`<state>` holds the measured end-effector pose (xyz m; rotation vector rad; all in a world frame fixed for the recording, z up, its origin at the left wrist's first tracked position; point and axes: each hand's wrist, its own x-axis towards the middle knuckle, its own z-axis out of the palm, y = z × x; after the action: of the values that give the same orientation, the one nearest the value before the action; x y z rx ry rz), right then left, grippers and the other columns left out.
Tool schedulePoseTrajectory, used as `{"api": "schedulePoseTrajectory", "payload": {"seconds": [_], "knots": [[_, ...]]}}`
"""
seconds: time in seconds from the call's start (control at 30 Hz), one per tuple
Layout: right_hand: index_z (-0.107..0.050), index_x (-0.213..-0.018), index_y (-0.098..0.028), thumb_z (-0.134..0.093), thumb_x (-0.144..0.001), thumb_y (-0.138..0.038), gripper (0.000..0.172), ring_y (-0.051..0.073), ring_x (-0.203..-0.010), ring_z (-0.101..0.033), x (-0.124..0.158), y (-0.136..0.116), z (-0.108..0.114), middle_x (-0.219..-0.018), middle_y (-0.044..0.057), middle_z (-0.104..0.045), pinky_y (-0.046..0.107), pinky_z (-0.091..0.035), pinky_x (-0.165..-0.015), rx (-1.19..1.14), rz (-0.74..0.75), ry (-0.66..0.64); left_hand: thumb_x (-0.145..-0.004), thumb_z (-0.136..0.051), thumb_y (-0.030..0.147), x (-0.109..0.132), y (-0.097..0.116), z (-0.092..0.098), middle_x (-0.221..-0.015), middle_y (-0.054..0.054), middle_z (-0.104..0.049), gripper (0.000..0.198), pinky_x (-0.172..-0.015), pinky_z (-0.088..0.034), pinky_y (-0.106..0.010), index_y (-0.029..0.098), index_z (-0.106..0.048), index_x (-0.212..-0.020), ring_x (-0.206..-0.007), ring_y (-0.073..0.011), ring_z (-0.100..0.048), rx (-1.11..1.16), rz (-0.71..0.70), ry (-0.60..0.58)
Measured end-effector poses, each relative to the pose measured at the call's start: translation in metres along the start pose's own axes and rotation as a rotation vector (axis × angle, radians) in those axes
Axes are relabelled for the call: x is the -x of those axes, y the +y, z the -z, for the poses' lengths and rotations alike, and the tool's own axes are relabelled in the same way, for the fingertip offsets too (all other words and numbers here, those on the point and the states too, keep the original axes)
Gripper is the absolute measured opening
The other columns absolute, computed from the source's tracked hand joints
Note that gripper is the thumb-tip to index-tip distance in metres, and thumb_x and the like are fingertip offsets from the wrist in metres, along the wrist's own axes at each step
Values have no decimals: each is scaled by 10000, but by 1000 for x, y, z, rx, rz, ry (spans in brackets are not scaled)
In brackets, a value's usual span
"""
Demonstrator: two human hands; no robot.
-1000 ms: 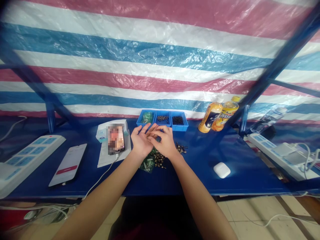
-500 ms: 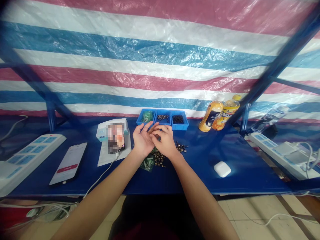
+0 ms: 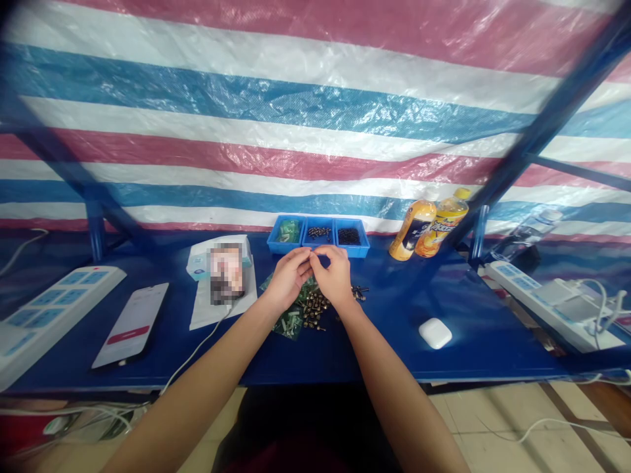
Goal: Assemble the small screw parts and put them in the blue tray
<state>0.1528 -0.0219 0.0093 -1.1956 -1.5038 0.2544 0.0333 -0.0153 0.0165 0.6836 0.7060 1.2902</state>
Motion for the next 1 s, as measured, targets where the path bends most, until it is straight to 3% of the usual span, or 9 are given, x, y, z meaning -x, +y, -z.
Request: {"api": "schedulePoseTrajectory", "payload": {"seconds": [0.13,0.3,0.4,0.53,0.8,0.9,1.0], "knots": [[-709,-903,-237,-633,-876,-376,161,232,-977,-634,0,1,-1,-970,46,-740,383,-473,-865,-40,-47,3,-761,-781,293,1,2,0,-926,-68,-737,224,-816,-513,-274,154,-723,-926,-855,-158,-688,20,24,-24],[-667,-1168,-226,-642,-877,-414,347,236,-1009,-654,-1,6,-3,-1098,67,-733,382,-496,-858,-172,-150,-67,-753,-788,254,-1,3,2,-1006,-73,-747,230,-848,-517,-283,168,-739,-961,-896,-161,-699,44,38,-54],[-718,-1066,-226,-601,-904,-439,292,221,-989,-667,-3,5,-3,-1084,54,-743,378,-502,-908,-266,-160,-166,-739,-807,260,-1,4,3,-996,-76,-750,260,-851,-509,-289,175,-741,-976,-913,-171,-706,31,30,-48],[-723,-982,-219,-624,-872,-480,300,210,-935,-672,-5,4,-1,-1005,45,-750,363,-512,-902,-403,-245,-169,-724,-829,293,-1,6,2,-970,-77,-753,266,-802,-500,-270,176,-741,-946,-877,-162,-702,-5,31,-17],[-650,-785,-219,-685,-805,-484,269,161,-711,-599,-7,10,-2,-760,-8,-663,305,-476,-699,-507,-389,-181,-712,-835,388,-1,4,2,-806,-56,-707,300,-725,-493,-254,154,-705,-846,-725,-130,-661,-142,-10,59],[-557,-631,-215,-631,-845,-491,357,137,-585,-510,-7,10,-3,-609,-25,-564,291,-420,-614,-520,-413,-177,-757,-775,443,-1,5,2,-681,-18,-633,327,-640,-474,-249,141,-708,-865,-594,-109,-595,-175,-49,99],[-481,-539,-220,-628,-837,-473,418,122,-498,-437,-7,8,-3,-502,-35,-476,290,-367,-549,-506,-479,-211,-775,-728,470,-1,7,3,-668,-17,-616,355,-637,-485,-261,136,-708,-894,-591,-117,-587,-113,-53,105]]}}
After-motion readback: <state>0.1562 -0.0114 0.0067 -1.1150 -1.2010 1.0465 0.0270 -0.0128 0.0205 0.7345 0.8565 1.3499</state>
